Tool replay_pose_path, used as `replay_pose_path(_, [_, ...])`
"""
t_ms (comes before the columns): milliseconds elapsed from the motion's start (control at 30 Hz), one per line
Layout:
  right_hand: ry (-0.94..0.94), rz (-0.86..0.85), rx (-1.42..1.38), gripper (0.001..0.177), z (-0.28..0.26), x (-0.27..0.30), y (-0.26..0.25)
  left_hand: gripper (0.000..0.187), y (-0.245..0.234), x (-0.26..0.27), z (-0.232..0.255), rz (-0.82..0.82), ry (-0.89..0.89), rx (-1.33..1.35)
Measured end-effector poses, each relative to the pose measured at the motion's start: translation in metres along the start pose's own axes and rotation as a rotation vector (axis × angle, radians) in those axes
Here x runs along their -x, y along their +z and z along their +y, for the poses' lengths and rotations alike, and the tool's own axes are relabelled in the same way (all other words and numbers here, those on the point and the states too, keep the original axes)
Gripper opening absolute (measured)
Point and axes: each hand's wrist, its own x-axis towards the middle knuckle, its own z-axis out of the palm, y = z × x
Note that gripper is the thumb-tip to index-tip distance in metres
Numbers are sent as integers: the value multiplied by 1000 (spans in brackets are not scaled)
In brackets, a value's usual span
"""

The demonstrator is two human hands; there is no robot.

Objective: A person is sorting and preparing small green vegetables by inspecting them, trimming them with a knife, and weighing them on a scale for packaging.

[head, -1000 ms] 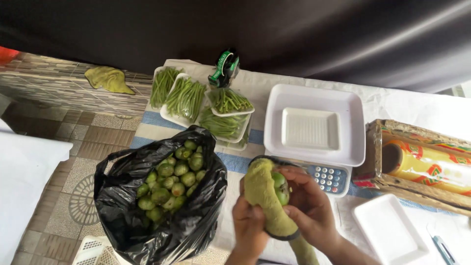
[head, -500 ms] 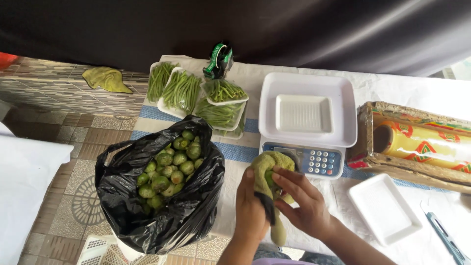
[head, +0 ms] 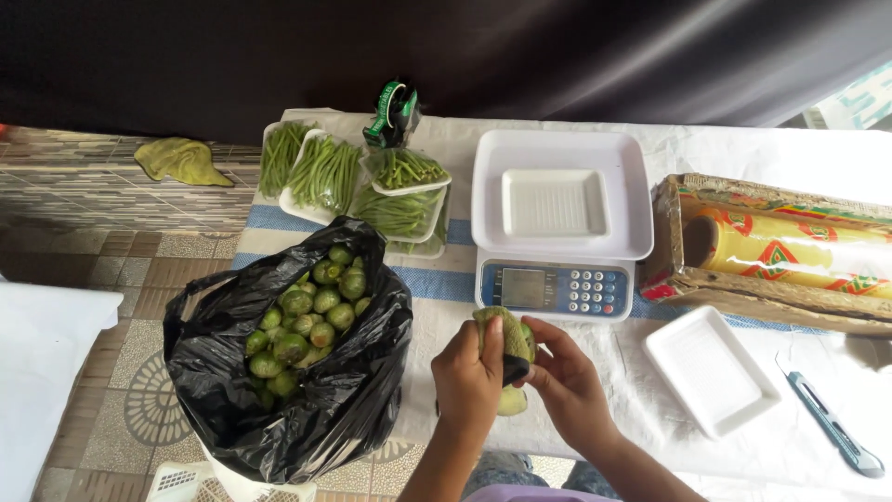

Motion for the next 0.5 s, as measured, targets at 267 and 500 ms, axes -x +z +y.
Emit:
replay_pose_path(267, [222, 169, -468, 50, 6, -10, -19, 45, 6, 15, 5, -56, 216, 111])
replay_pose_path(500, [215, -138, -520, 50, -18, -24, -13, 46, 0, 14, 5, -181, 191, 191])
